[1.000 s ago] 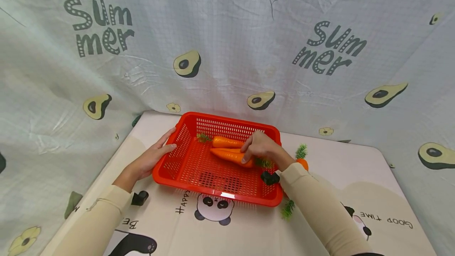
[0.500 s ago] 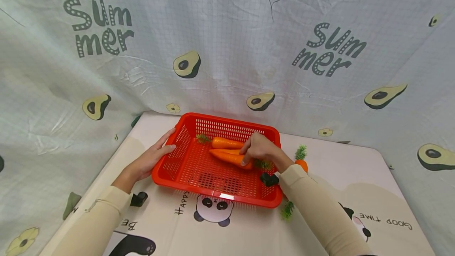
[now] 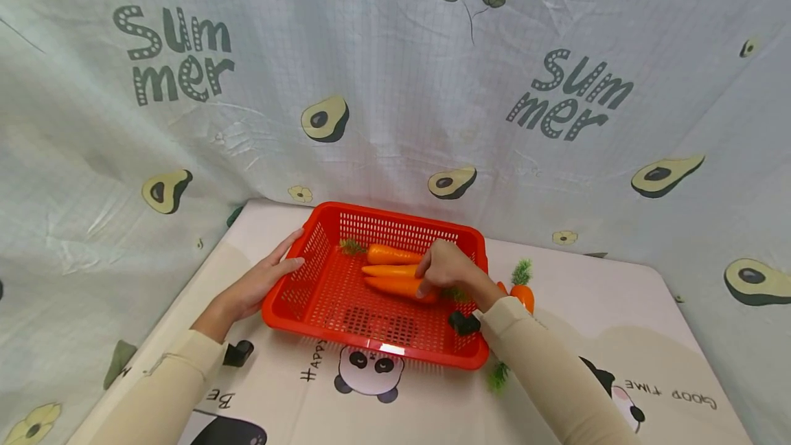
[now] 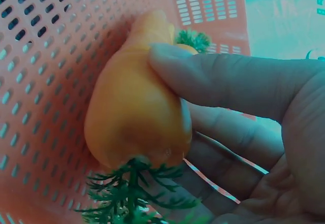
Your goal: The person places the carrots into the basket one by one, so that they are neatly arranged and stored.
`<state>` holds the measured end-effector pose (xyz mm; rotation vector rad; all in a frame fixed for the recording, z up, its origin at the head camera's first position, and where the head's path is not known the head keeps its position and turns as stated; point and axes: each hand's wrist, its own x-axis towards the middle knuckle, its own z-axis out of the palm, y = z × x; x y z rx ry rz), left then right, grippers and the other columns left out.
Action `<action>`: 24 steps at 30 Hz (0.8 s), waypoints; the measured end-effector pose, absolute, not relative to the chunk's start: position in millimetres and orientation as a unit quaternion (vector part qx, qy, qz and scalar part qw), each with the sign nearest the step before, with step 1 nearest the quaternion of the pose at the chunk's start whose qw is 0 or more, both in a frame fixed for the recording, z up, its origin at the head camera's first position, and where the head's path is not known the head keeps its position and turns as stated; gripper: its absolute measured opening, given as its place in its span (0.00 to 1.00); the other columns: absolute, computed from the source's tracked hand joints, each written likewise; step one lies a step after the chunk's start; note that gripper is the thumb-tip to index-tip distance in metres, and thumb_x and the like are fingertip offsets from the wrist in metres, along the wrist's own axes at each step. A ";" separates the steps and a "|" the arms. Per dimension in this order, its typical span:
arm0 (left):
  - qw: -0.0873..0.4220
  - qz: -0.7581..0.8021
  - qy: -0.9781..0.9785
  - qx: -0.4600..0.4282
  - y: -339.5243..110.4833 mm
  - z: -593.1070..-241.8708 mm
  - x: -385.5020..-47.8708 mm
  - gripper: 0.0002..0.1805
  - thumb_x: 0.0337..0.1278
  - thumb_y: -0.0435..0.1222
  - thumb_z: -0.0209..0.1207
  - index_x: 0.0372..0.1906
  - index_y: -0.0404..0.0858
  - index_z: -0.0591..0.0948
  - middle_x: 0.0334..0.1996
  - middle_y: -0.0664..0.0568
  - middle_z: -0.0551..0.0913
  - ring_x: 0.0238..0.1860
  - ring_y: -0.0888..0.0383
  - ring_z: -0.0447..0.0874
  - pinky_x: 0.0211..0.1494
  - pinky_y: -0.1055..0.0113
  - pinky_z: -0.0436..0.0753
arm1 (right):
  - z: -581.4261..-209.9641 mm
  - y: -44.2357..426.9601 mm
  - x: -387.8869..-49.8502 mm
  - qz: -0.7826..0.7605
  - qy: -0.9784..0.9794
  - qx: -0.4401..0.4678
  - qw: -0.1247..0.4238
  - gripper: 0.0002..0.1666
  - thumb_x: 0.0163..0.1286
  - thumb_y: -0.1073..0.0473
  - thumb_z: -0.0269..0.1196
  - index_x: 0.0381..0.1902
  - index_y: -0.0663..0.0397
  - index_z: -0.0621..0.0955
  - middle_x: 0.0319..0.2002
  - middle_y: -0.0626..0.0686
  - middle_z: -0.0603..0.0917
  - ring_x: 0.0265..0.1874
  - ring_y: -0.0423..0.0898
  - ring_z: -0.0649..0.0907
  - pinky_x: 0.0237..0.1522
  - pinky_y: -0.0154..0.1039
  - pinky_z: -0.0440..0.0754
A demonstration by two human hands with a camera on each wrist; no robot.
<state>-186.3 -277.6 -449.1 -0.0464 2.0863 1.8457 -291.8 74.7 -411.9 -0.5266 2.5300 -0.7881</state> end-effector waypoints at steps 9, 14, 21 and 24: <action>0.177 0.649 0.740 -0.017 -276.6 -448.2 -183.9 0.41 0.81 0.49 0.49 0.85 0.65 0.39 0.82 0.38 0.52 0.70 0.39 0.69 0.61 0.55 0.87 | -415.4 73.0 -286.6 -0.278 0.919 -0.201 0.192 0.15 0.49 0.62 0.83 0.36 0.57 0.94 0.36 0.53 0.92 0.37 0.48 0.83 0.42 0.41 0.89; 0.177 0.650 0.739 -0.015 -276.4 -447.9 -184.6 0.41 0.81 0.50 0.49 0.85 0.65 0.39 0.82 0.38 0.52 0.69 0.39 0.69 0.61 0.56 0.87 | -417.4 74.4 -287.0 -0.286 0.917 -0.203 0.192 0.15 0.49 0.61 0.83 0.36 0.57 0.93 0.36 0.53 0.92 0.36 0.48 0.83 0.39 0.40 0.88; 0.176 0.648 0.741 -0.017 -276.2 -448.1 -186.4 0.41 0.81 0.49 0.48 0.85 0.66 0.39 0.82 0.38 0.51 0.69 0.38 0.69 0.61 0.55 0.87 | -418.9 72.2 -286.7 -0.277 0.919 -0.202 0.195 0.15 0.51 0.62 0.82 0.38 0.58 0.93 0.40 0.54 0.92 0.37 0.49 0.83 0.40 0.41 0.89; 0.176 0.647 0.742 -0.019 -277.0 -448.7 -186.2 0.41 0.81 0.49 0.48 0.85 0.66 0.39 0.82 0.38 0.52 0.69 0.39 0.70 0.61 0.55 0.87 | -418.3 68.4 -285.9 -0.248 0.926 -0.207 0.195 0.15 0.52 0.62 0.81 0.39 0.57 0.93 0.40 0.54 0.91 0.36 0.49 0.83 0.41 0.42 0.89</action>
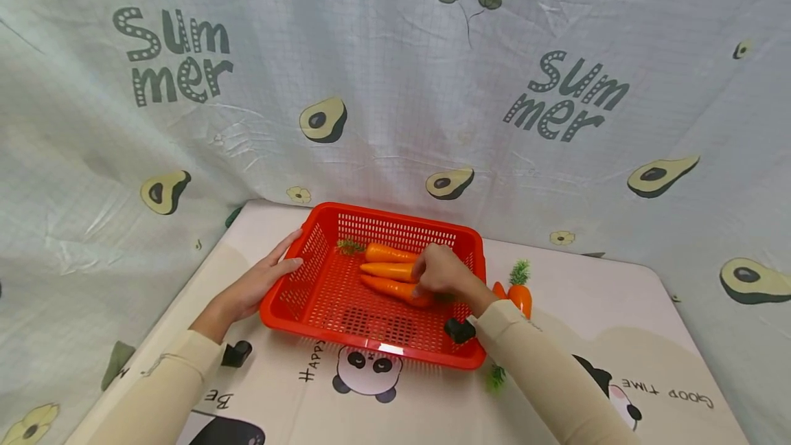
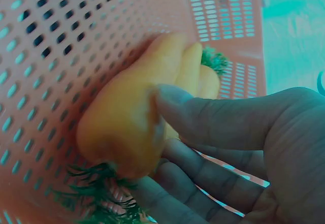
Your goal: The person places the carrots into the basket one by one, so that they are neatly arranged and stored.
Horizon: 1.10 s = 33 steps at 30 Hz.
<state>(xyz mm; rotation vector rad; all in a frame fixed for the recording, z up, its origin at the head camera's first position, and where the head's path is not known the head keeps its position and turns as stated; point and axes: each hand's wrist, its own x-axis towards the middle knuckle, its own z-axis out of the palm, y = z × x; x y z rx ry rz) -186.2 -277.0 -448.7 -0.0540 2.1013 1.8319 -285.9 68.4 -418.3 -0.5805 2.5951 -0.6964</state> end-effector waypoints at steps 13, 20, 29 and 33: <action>0.181 0.656 0.732 -0.018 -273.5 -445.8 -186.6 0.41 0.82 0.48 0.47 0.85 0.65 0.37 0.81 0.37 0.53 0.65 0.42 0.72 0.59 0.57 0.87 | -392.4 81.7 -281.6 -0.251 0.935 -0.191 0.161 0.12 0.56 0.60 0.79 0.38 0.56 0.92 0.40 0.54 0.92 0.41 0.50 0.85 0.41 0.42 0.88; 0.178 0.651 0.738 -0.016 -276.0 -446.7 -186.6 0.41 0.82 0.50 0.47 0.85 0.65 0.37 0.81 0.36 0.52 0.63 0.45 0.73 0.56 0.57 0.88 | -373.2 117.3 -283.8 -0.352 0.913 -0.135 0.154 0.16 0.59 0.63 0.76 0.46 0.62 0.91 0.46 0.59 0.91 0.47 0.54 0.86 0.45 0.45 0.88; 0.175 0.644 0.744 -0.021 -274.9 -446.8 -186.6 0.41 0.82 0.51 0.47 0.85 0.65 0.36 0.81 0.36 0.52 0.62 0.46 0.74 0.56 0.57 0.89 | -360.5 174.3 -279.0 -0.432 0.891 -0.055 0.128 0.15 0.67 0.62 0.71 0.49 0.64 0.88 0.47 0.61 0.90 0.44 0.54 0.87 0.51 0.48 0.89; 0.177 0.642 0.746 -0.016 -273.9 -444.6 -186.7 0.41 0.82 0.52 0.47 0.84 0.65 0.36 0.81 0.36 0.52 0.62 0.46 0.74 0.56 0.58 0.89 | -363.1 202.4 -273.7 -0.430 0.894 -0.035 0.124 0.15 0.68 0.61 0.70 0.50 0.63 0.88 0.47 0.61 0.90 0.41 0.52 0.88 0.50 0.48 0.90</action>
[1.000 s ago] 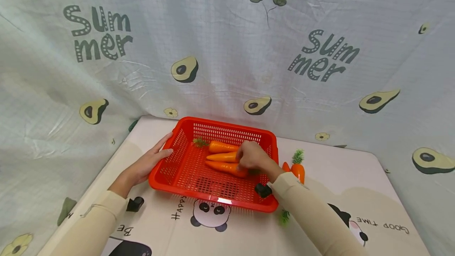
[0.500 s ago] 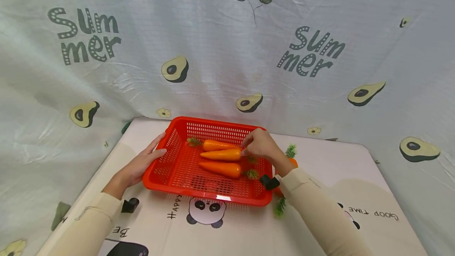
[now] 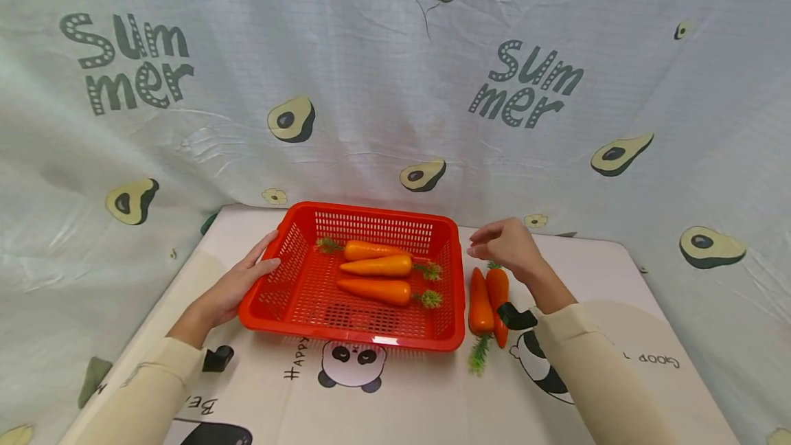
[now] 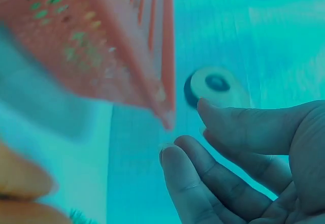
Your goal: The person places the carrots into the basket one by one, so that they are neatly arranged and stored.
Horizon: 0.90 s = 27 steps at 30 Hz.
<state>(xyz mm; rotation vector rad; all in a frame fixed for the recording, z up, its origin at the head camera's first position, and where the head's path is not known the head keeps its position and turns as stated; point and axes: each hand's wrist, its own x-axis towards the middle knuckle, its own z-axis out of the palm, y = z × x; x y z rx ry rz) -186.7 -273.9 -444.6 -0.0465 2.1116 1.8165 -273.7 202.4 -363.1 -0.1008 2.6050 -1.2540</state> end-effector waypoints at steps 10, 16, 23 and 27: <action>0.174 0.639 0.749 -0.015 -275.1 -444.2 -191.2 0.41 0.81 0.52 0.48 0.84 0.66 0.37 0.81 0.37 0.52 0.63 0.44 0.73 0.56 0.58 0.89 | -390.4 252.2 -254.5 -0.414 0.900 0.019 0.134 0.23 0.68 0.59 0.70 0.56 0.70 0.84 0.52 0.66 0.88 0.42 0.52 0.89 0.56 0.51 0.88; 0.175 0.641 0.747 -0.015 -275.3 -442.8 -190.0 0.41 0.82 0.50 0.47 0.84 0.67 0.37 0.81 0.36 0.52 0.61 0.45 0.75 0.56 0.57 0.89 | -419.3 263.5 -237.1 -0.422 0.890 0.072 0.157 0.29 0.66 0.58 0.73 0.59 0.72 0.81 0.57 0.71 0.83 0.39 0.53 0.89 0.48 0.45 0.91; 0.173 0.641 0.747 -0.016 -277.1 -446.2 -188.8 0.40 0.82 0.51 0.46 0.84 0.67 0.37 0.81 0.36 0.52 0.61 0.46 0.74 0.56 0.59 0.89 | -439.8 260.2 -229.9 -0.421 0.887 0.112 0.153 0.39 0.62 0.50 0.77 0.61 0.71 0.78 0.55 0.70 0.82 0.38 0.52 0.88 0.46 0.44 0.90; 0.176 0.641 0.747 -0.019 -277.3 -448.8 -187.9 0.40 0.82 0.51 0.47 0.84 0.66 0.37 0.81 0.37 0.53 0.62 0.45 0.73 0.55 0.59 0.89 | -445.5 258.8 -228.7 -0.419 0.885 0.129 0.156 0.41 0.62 0.48 0.77 0.62 0.71 0.77 0.53 0.68 0.84 0.38 0.51 0.86 0.45 0.43 0.89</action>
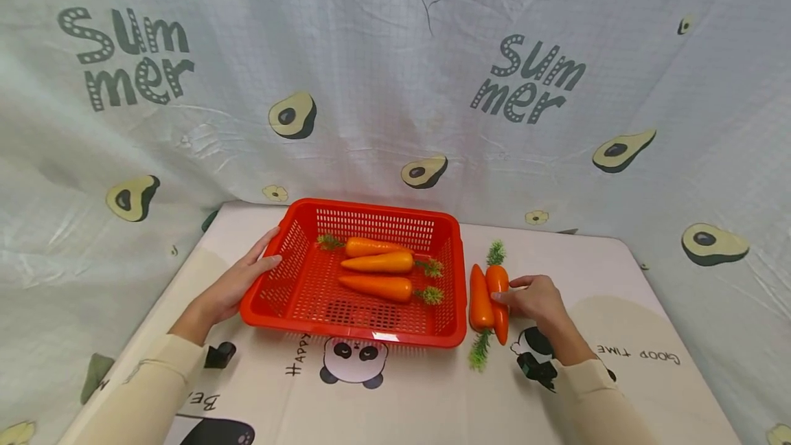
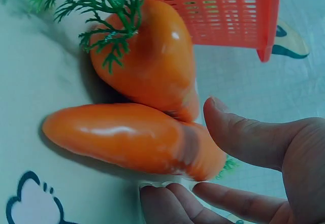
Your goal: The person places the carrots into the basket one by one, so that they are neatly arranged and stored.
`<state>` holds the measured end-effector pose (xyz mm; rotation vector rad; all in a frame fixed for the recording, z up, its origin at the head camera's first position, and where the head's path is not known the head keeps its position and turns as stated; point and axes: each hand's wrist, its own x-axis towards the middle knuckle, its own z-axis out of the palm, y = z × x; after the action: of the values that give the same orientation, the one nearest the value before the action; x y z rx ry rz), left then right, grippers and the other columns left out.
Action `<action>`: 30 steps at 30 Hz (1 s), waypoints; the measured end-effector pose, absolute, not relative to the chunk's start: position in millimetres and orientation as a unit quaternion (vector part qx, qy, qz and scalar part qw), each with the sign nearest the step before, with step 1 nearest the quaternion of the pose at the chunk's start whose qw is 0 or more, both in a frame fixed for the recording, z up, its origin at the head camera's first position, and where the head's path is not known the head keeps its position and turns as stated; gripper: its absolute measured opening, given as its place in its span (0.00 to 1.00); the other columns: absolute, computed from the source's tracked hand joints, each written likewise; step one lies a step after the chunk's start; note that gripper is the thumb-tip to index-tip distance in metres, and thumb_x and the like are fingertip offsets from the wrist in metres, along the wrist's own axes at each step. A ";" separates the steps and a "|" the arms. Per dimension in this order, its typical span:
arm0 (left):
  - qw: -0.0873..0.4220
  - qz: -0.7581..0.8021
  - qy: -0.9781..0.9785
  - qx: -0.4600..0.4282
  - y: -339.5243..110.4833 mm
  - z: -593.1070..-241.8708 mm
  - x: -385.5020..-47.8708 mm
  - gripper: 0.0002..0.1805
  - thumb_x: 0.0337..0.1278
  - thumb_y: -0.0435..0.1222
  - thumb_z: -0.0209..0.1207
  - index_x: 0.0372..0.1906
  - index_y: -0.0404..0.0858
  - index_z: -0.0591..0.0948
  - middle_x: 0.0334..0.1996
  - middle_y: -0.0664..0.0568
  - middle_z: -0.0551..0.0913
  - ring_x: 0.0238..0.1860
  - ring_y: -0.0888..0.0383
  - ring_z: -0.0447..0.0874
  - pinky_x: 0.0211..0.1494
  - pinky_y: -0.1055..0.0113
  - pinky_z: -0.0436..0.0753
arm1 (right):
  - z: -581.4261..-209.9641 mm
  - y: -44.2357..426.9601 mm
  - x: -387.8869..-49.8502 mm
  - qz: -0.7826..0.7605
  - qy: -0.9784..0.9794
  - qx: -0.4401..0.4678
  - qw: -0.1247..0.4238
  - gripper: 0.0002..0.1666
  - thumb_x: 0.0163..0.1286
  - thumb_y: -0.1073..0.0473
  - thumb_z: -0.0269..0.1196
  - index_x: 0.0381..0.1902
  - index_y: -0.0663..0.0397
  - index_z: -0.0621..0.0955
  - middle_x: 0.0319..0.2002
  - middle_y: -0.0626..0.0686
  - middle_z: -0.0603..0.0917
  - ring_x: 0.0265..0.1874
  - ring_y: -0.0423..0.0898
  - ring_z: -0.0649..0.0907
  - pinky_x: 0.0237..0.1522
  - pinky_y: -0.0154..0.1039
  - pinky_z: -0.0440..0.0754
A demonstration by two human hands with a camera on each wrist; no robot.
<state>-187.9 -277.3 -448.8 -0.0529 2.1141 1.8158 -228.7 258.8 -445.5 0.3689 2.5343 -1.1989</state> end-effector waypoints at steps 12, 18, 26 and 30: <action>0.177 0.647 0.741 -0.022 -277.3 -449.5 -188.0 0.41 0.81 0.52 0.48 0.84 0.67 0.38 0.81 0.37 0.53 0.60 0.48 0.76 0.56 0.58 0.89 | -452.0 255.9 -234.4 -0.423 0.882 0.146 0.147 0.34 0.63 0.57 0.74 0.59 0.76 0.80 0.56 0.73 0.82 0.38 0.52 0.88 0.39 0.39 0.88; 0.175 0.649 0.740 -0.020 -276.7 -449.2 -188.3 0.40 0.82 0.51 0.47 0.84 0.67 0.38 0.81 0.37 0.53 0.61 0.47 0.75 0.56 0.58 0.89 | -450.2 257.1 -236.3 -0.430 0.882 0.138 0.136 0.31 0.63 0.61 0.72 0.57 0.79 0.80 0.54 0.74 0.82 0.34 0.50 0.88 0.37 0.39 0.89; 0.176 0.651 0.738 -0.014 -275.9 -447.0 -186.7 0.41 0.82 0.51 0.47 0.84 0.67 0.37 0.81 0.37 0.52 0.62 0.46 0.75 0.56 0.57 0.89 | -439.0 258.0 -237.9 -0.463 0.866 0.123 0.147 0.30 0.66 0.68 0.69 0.61 0.82 0.75 0.55 0.77 0.79 0.34 0.52 0.91 0.40 0.47 0.91; 0.175 0.651 0.739 -0.012 -275.1 -446.6 -186.3 0.41 0.82 0.51 0.48 0.84 0.66 0.37 0.81 0.36 0.52 0.63 0.44 0.74 0.56 0.57 0.89 | -430.4 258.0 -238.8 -0.468 0.862 0.118 0.154 0.31 0.67 0.68 0.69 0.62 0.81 0.74 0.56 0.76 0.78 0.34 0.51 0.91 0.42 0.48 0.91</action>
<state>-186.3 -275.1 -446.6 -0.0347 2.0930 1.8437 -238.8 258.0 -430.4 0.3372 2.4707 -1.3417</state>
